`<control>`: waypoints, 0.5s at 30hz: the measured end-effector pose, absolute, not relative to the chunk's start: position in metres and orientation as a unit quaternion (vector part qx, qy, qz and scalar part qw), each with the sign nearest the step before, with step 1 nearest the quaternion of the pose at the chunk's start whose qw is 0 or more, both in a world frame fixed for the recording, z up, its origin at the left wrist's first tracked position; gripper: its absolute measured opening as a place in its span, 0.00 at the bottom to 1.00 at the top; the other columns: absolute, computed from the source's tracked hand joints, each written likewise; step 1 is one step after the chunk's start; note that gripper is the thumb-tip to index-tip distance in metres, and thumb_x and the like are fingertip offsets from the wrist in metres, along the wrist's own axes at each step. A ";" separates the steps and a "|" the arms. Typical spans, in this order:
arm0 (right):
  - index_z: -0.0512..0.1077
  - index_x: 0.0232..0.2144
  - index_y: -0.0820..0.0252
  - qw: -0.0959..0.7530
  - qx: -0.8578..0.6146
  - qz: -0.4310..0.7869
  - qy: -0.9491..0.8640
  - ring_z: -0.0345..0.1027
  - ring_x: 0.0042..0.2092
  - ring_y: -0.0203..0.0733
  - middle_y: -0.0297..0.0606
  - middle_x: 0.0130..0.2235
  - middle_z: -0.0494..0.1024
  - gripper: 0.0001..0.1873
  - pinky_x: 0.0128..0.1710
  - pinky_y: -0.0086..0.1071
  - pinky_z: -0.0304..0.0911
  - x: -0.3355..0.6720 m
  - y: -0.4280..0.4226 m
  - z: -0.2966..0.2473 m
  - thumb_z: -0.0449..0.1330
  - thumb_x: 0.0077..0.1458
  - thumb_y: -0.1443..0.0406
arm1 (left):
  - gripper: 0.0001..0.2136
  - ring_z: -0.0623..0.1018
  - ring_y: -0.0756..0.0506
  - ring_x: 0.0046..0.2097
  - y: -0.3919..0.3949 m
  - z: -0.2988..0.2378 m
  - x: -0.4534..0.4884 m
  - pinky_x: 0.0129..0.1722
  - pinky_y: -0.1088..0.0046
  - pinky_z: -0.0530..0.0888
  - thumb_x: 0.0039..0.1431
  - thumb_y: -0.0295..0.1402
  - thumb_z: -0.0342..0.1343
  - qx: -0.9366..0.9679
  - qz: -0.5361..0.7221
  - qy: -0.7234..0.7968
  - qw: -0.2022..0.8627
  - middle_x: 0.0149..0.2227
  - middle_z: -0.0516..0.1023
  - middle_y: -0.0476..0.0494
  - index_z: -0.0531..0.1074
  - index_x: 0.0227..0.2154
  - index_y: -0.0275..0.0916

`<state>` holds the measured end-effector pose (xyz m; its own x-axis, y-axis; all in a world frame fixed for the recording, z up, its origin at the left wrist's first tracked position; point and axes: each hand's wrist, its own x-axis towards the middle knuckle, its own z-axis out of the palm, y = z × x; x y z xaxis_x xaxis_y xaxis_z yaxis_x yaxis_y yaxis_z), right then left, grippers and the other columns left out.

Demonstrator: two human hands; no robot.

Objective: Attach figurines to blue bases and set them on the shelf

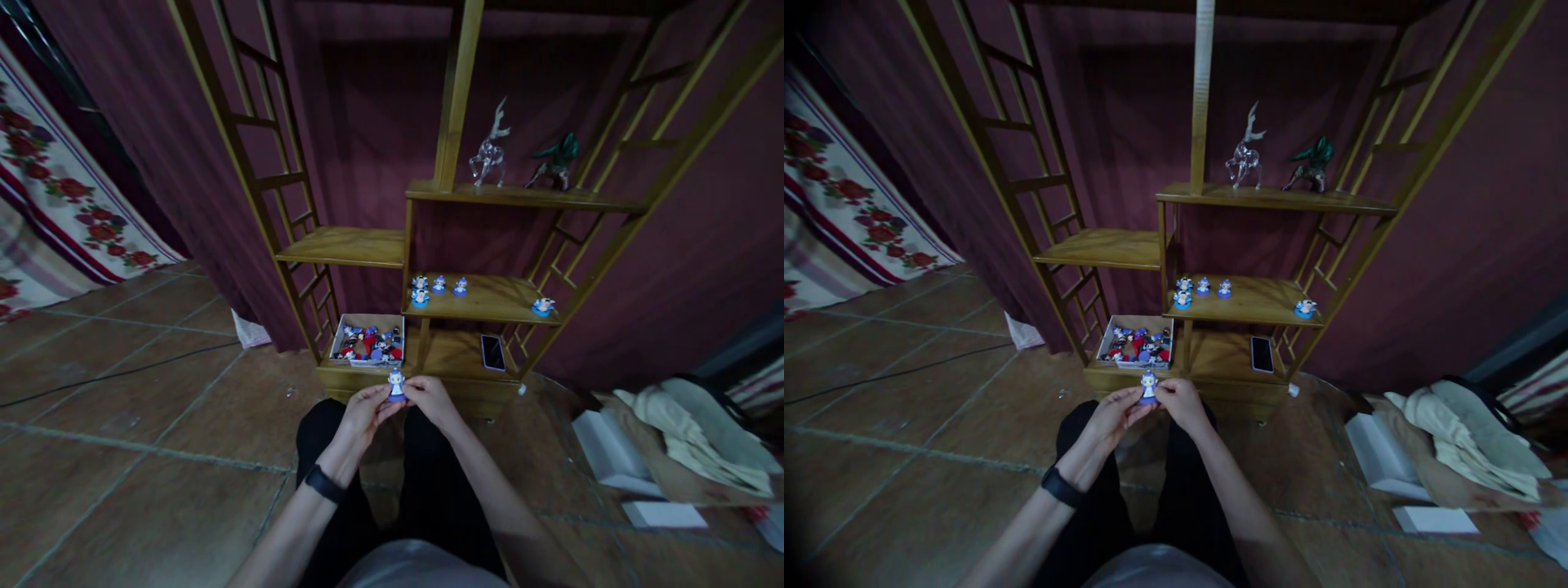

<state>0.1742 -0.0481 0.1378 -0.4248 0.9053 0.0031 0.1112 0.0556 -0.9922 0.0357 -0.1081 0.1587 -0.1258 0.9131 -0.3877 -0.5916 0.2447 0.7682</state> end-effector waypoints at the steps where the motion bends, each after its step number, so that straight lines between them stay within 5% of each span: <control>1: 0.77 0.24 0.61 0.361 -0.400 0.553 -0.636 0.69 0.25 0.38 0.33 0.21 0.75 0.12 0.29 0.30 0.65 0.177 -0.048 0.138 0.57 0.46 0.60 | 0.02 0.79 0.48 0.28 -0.108 0.160 0.040 0.32 0.75 0.77 0.51 0.23 0.57 0.176 0.592 0.464 0.635 0.27 0.79 0.38 0.74 0.28 0.29; 15: 0.76 0.25 0.63 0.403 -0.372 0.596 -0.586 0.69 0.27 0.38 0.36 0.26 0.77 0.15 0.29 0.30 0.65 0.197 -0.044 0.144 0.60 0.45 0.56 | 0.07 0.80 0.45 0.29 -0.097 0.179 0.052 0.30 0.75 0.77 0.51 0.26 0.58 0.291 0.512 0.507 0.629 0.30 0.79 0.35 0.73 0.34 0.29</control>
<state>0.1965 -0.0440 0.1435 -0.3976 0.9171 0.0296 -0.0446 0.0129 -0.9989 0.0522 -0.0973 0.1790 -0.0395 0.9394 -0.3404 -0.3497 0.3062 0.8854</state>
